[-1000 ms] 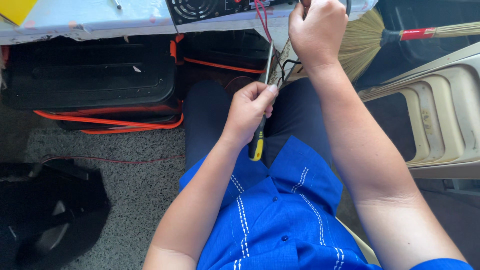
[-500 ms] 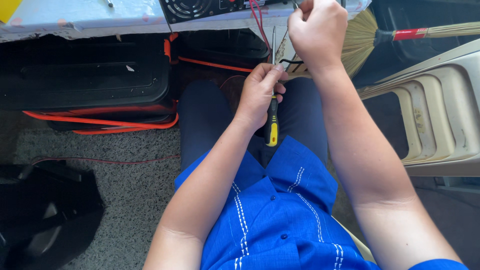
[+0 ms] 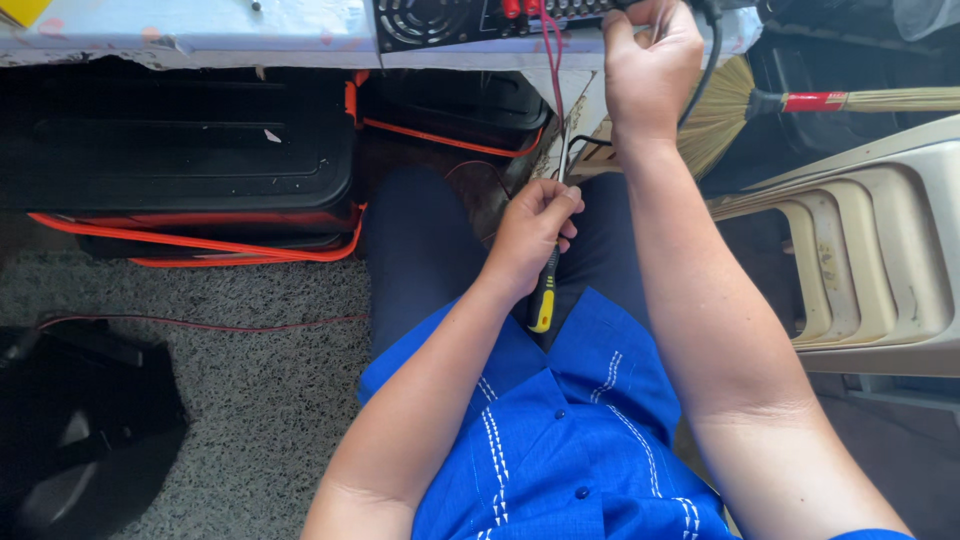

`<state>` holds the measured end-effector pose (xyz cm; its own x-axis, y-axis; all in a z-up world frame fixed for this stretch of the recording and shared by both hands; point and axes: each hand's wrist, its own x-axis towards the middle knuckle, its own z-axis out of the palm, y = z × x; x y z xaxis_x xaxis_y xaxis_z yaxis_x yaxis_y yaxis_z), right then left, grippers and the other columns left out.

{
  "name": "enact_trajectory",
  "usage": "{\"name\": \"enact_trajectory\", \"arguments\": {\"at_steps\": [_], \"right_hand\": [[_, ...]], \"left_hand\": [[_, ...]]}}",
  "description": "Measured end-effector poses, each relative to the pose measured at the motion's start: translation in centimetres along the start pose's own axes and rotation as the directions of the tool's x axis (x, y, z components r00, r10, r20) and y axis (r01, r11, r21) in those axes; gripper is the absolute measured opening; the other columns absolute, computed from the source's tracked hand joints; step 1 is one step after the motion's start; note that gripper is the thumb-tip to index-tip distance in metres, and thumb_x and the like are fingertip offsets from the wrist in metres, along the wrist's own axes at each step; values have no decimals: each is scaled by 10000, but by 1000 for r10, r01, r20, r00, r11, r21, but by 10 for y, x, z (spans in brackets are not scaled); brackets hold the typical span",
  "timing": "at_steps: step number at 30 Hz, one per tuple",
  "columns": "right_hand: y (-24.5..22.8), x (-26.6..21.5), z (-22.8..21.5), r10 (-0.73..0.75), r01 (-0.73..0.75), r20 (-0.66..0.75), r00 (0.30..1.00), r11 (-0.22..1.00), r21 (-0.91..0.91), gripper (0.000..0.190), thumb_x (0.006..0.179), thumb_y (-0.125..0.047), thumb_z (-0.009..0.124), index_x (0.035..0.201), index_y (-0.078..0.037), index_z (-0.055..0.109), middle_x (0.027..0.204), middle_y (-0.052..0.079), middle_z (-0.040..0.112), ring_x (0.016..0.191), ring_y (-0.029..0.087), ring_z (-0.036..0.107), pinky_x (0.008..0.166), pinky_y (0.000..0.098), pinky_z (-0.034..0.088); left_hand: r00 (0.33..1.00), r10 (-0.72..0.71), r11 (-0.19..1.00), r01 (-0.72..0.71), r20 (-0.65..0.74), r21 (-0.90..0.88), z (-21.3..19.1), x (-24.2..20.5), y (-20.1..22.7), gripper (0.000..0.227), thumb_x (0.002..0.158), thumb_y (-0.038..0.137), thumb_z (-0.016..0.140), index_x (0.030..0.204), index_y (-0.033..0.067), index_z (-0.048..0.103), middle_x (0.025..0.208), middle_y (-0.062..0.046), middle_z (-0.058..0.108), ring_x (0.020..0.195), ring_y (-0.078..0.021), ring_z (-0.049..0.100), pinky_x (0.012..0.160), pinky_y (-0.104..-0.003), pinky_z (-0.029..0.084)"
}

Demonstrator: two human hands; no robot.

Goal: The person unscrews wires from the back of an amplifier using a screwdriver, handles loose wires, and then reconnects wires to the terminals.

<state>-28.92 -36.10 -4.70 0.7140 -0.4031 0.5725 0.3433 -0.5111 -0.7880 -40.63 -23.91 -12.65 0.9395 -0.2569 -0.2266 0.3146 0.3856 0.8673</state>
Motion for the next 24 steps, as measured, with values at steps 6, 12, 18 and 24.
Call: {"name": "enact_trajectory", "arguments": {"at_steps": [6, 12, 18, 24], "right_hand": [[9, 6, 15, 96, -88, -44, 994, 983, 163, 249, 860, 20, 772, 917, -117, 571, 784, -11, 523, 673, 91, 449, 634, 275, 404], [3, 8, 4, -129, 126, -9, 992, 981, -151, 188, 848, -50, 784, 880, -109, 609, 787, -16, 596, 678, 87, 532, 645, 273, 471], [-5, 4, -1, -207, 231, 106, 972, 919, -319, 212, 889, -82, 801, 917, -103, 592, 839, -17, 599, 697, 99, 541, 664, 304, 476], [-8, -1, 6, -257, 271, 92, 962, 867, -417, 143, 888, -58, 707, 895, -99, 570, 802, -6, 587, 694, 128, 512, 637, 326, 453]], "left_hand": [[999, 3, 999, -1, 34, -41, -9, 2, -1, 124, 941, 242, 641, 901, 131, 601, 904, -45, 702, 634, -90, 577, 515, -239, 452], [992, -59, 996, 65, 109, -61, -15, 3, -2, 141, 949, 266, 637, 934, 131, 599, 953, -49, 701, 670, -91, 579, 553, -243, 457], [977, -78, 993, 93, 197, -67, -22, 1, 0, 123, 955, 263, 629, 948, 142, 606, 950, -33, 694, 671, -81, 575, 563, -236, 460], [960, -115, 991, 129, 255, -38, -43, -5, 14, 131, 953, 271, 626, 959, 141, 618, 927, -21, 683, 696, -92, 580, 594, -238, 475]]}}
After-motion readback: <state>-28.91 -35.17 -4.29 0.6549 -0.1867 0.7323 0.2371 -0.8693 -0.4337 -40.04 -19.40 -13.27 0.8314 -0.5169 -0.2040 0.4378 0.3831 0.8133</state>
